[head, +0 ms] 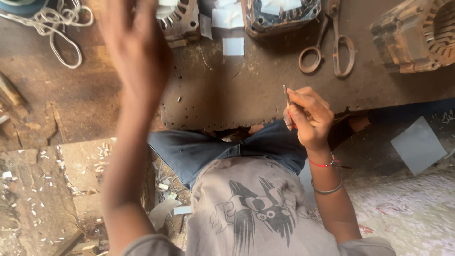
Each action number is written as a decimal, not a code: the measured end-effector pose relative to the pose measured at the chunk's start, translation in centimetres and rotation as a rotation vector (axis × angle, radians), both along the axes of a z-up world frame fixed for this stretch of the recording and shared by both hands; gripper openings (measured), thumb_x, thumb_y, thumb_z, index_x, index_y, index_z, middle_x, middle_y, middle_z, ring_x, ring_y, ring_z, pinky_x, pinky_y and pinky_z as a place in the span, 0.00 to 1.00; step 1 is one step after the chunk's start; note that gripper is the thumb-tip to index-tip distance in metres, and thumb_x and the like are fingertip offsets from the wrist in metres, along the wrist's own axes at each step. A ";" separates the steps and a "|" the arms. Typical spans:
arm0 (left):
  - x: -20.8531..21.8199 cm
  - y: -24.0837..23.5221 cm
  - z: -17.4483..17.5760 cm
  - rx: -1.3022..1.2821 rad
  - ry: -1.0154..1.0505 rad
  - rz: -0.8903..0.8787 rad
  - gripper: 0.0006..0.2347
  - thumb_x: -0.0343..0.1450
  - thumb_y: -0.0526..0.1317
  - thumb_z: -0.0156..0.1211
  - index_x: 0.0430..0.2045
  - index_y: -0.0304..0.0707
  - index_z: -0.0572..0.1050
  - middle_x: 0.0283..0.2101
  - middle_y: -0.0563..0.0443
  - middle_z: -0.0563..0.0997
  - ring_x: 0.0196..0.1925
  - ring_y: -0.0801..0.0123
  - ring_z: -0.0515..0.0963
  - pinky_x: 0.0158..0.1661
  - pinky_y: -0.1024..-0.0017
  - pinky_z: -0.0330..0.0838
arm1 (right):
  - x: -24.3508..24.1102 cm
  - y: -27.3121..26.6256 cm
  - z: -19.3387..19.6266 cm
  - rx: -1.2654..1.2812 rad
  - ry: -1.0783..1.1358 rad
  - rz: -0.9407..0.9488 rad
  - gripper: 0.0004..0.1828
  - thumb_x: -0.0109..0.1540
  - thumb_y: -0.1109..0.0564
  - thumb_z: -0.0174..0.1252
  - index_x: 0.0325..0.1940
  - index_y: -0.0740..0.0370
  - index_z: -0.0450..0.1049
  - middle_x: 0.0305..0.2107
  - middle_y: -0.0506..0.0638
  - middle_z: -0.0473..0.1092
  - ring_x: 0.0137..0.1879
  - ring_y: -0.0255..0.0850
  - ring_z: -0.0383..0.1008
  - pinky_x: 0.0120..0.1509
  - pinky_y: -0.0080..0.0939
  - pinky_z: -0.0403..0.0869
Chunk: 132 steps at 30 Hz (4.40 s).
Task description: The person uses a thin metal tool to press and score small white insulating strips on a wooden workbench next to a motor stator.
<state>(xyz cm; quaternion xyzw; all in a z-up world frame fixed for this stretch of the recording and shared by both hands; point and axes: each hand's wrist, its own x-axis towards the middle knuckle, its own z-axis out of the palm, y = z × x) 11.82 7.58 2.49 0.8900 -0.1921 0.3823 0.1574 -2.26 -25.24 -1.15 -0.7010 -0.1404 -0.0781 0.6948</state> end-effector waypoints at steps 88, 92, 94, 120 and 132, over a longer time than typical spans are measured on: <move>-12.4 -5.5 -3.2 0.045 0.379 -0.391 0.13 0.73 0.37 0.68 0.52 0.45 0.83 0.55 0.54 0.79 0.68 0.60 0.72 0.71 0.44 0.41 | -3.2 1.9 2.0 -0.869 -0.261 -0.086 0.23 0.61 0.75 0.58 0.59 0.65 0.78 0.35 0.57 0.69 0.31 0.46 0.71 0.34 0.45 0.70; -12.0 -5.3 -3.0 0.114 0.393 -0.481 0.14 0.69 0.39 0.68 0.50 0.50 0.82 0.54 0.60 0.81 0.69 0.64 0.73 0.73 0.41 0.41 | -1.7 3.3 2.7 -0.934 -0.289 -0.111 0.20 0.62 0.73 0.58 0.58 0.65 0.78 0.36 0.56 0.69 0.33 0.48 0.73 0.37 0.46 0.72; -12.1 -5.6 -3.2 0.070 0.382 -0.388 0.12 0.71 0.39 0.69 0.49 0.48 0.82 0.52 0.58 0.81 0.66 0.62 0.74 0.72 0.41 0.42 | -1.4 3.7 2.8 -0.954 -0.279 -0.133 0.19 0.62 0.73 0.58 0.57 0.66 0.78 0.36 0.56 0.69 0.33 0.50 0.73 0.37 0.46 0.72; -13.0 -5.3 -4.6 0.397 0.149 -0.350 0.17 0.76 0.39 0.62 0.60 0.37 0.79 0.47 0.57 0.78 0.66 0.70 0.76 0.72 0.42 0.41 | -0.4 4.1 2.9 -1.403 -0.681 0.000 0.11 0.62 0.65 0.61 0.49 0.67 0.80 0.30 0.49 0.70 0.26 0.38 0.64 0.26 0.35 0.65; -13.1 -5.1 -4.4 0.216 0.069 -0.521 0.15 0.76 0.47 0.69 0.51 0.39 0.79 0.42 0.56 0.75 0.58 0.70 0.79 0.67 0.46 0.61 | 2.2 -1.0 1.6 -0.298 -0.171 0.105 0.12 0.67 0.67 0.54 0.54 0.64 0.77 0.37 0.49 0.72 0.26 0.35 0.68 0.26 0.32 0.67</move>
